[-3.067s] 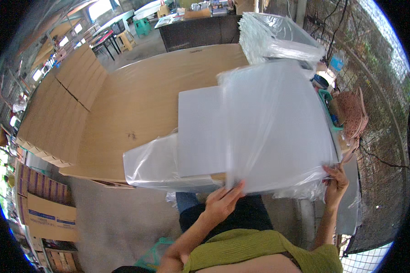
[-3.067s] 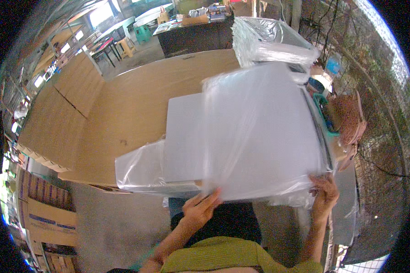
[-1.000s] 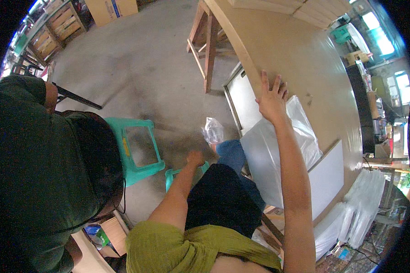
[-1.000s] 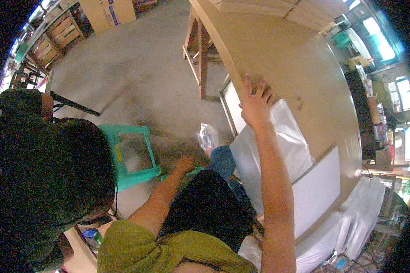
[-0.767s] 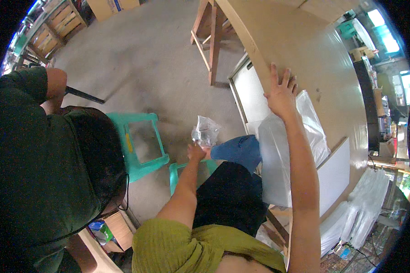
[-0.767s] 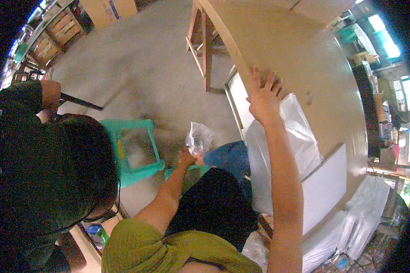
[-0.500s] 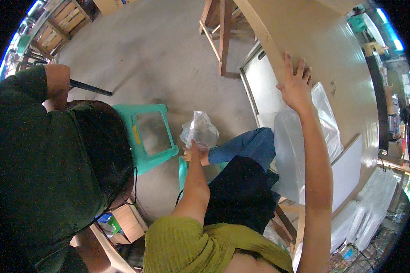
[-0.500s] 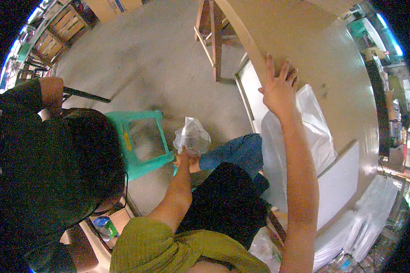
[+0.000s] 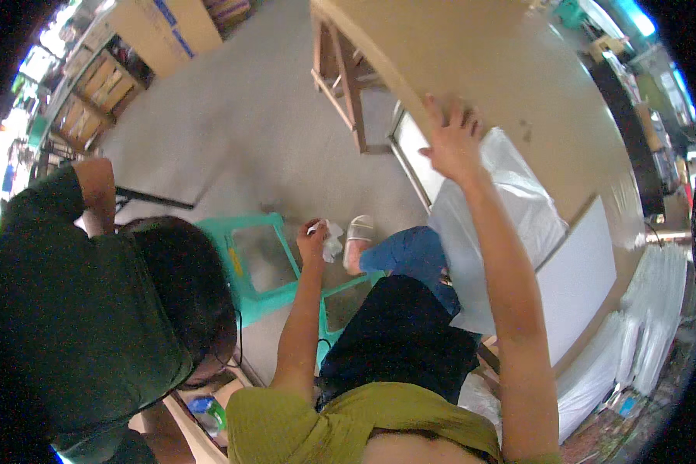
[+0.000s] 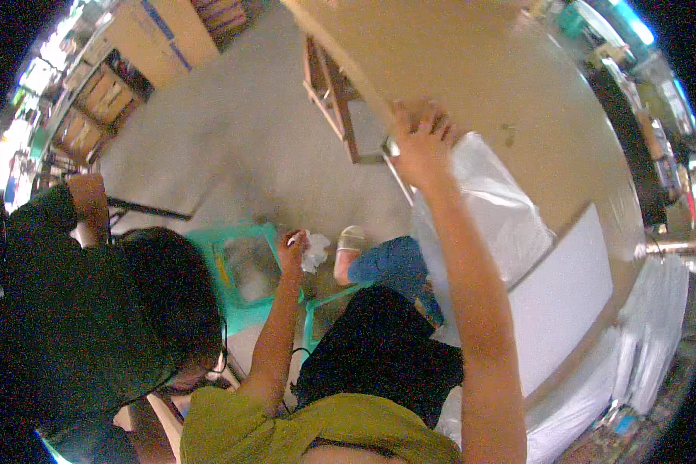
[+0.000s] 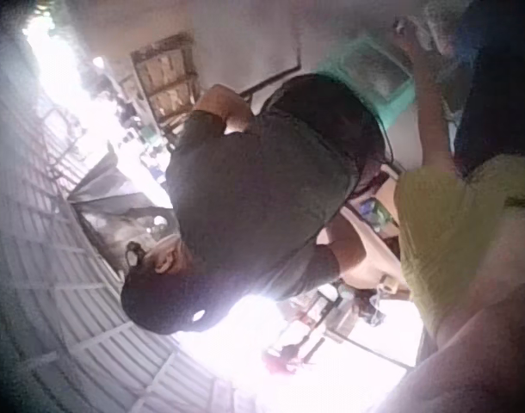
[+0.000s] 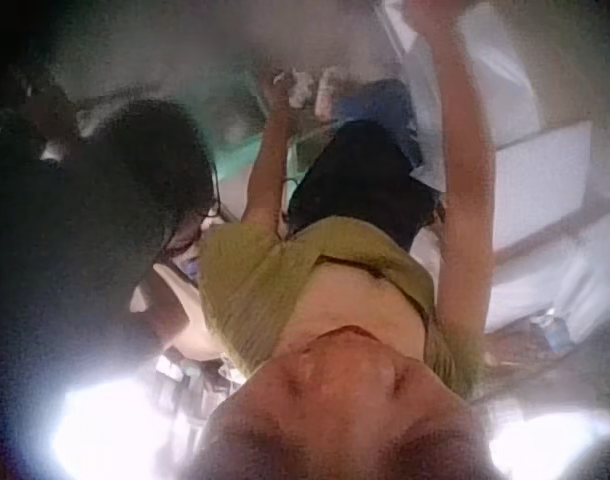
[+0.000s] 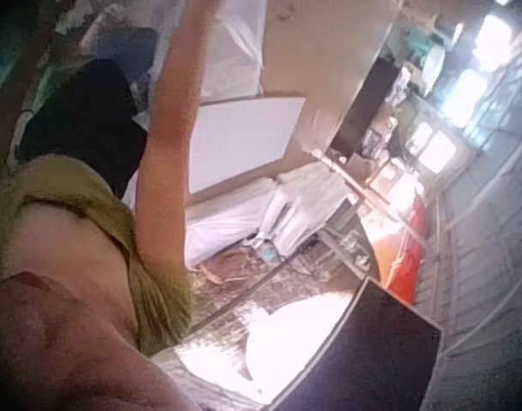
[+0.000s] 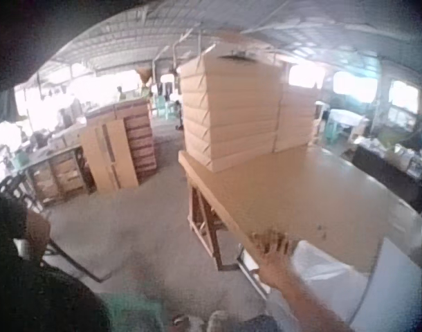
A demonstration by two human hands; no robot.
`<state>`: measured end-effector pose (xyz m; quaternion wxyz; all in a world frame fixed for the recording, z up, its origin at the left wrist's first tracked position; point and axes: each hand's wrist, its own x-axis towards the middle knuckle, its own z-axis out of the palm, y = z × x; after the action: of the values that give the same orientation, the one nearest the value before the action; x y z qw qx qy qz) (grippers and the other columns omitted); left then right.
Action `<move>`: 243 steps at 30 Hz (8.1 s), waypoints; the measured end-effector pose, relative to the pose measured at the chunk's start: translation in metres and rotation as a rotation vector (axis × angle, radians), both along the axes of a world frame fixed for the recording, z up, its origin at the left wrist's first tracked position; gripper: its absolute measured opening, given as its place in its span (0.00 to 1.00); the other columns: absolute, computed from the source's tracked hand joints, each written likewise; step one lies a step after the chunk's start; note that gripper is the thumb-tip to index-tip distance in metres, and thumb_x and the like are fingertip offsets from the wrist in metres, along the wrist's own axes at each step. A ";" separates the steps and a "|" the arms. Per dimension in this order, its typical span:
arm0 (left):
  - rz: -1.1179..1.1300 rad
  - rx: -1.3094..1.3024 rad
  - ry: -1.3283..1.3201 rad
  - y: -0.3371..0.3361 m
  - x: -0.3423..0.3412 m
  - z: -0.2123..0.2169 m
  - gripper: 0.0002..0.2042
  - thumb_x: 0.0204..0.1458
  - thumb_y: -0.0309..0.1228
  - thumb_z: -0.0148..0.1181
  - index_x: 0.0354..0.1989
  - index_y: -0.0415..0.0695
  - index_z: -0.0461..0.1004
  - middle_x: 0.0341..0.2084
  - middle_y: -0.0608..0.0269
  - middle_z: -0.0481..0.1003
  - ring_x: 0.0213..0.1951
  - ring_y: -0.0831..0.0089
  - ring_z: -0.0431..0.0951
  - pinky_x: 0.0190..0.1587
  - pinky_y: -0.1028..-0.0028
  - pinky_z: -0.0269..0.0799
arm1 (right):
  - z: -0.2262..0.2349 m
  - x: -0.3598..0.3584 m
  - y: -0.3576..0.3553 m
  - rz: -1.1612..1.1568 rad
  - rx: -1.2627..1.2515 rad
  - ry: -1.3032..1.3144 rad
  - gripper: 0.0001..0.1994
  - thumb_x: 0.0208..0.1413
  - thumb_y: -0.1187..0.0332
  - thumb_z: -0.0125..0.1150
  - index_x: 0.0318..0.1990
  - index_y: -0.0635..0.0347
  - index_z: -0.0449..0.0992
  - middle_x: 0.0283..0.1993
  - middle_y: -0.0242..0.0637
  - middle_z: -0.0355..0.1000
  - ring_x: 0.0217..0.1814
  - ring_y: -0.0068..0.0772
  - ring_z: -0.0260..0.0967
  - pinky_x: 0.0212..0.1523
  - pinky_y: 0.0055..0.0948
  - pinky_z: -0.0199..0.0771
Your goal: The person packages rectangular panels by sliding them into clear plastic bags, folding the bag edges, and stacking the finished items on a table.
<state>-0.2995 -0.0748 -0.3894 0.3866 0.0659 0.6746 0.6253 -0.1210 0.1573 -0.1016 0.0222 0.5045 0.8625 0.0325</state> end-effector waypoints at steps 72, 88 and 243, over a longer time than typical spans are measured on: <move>-1.383 0.634 0.124 0.065 0.352 0.402 0.08 0.50 0.28 0.61 0.33 0.41 0.67 0.24 0.71 0.70 0.30 0.85 0.67 0.36 0.83 0.63 | 0.097 0.357 -0.251 -0.432 -0.197 1.684 0.05 0.48 0.83 0.51 0.31 0.69 0.73 0.24 0.37 0.72 0.24 0.22 0.70 0.25 0.22 0.72; -1.381 0.562 0.461 0.057 0.354 0.414 0.16 0.41 0.25 0.68 0.37 0.41 0.67 0.20 0.65 0.73 0.24 0.76 0.74 0.29 0.81 0.70 | 0.098 0.340 -0.258 -0.445 0.387 1.487 0.06 0.46 0.84 0.58 0.32 0.66 0.72 0.29 0.37 0.73 0.25 0.22 0.69 0.30 0.21 0.72; -1.910 0.505 0.667 0.056 0.276 0.365 0.52 0.36 0.36 0.72 0.65 0.35 0.40 0.56 0.34 0.55 0.57 0.47 0.60 0.52 0.62 0.64 | 0.103 0.381 -0.333 -0.936 0.275 1.036 0.39 0.45 0.74 0.60 0.66 0.53 0.48 0.53 0.60 0.62 0.50 0.56 0.65 0.48 0.39 0.65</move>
<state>-0.0238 -0.0187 -0.0244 0.4892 0.8207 0.2639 0.1323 0.2598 -0.1757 0.0014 -0.4429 0.7709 0.4429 -0.1158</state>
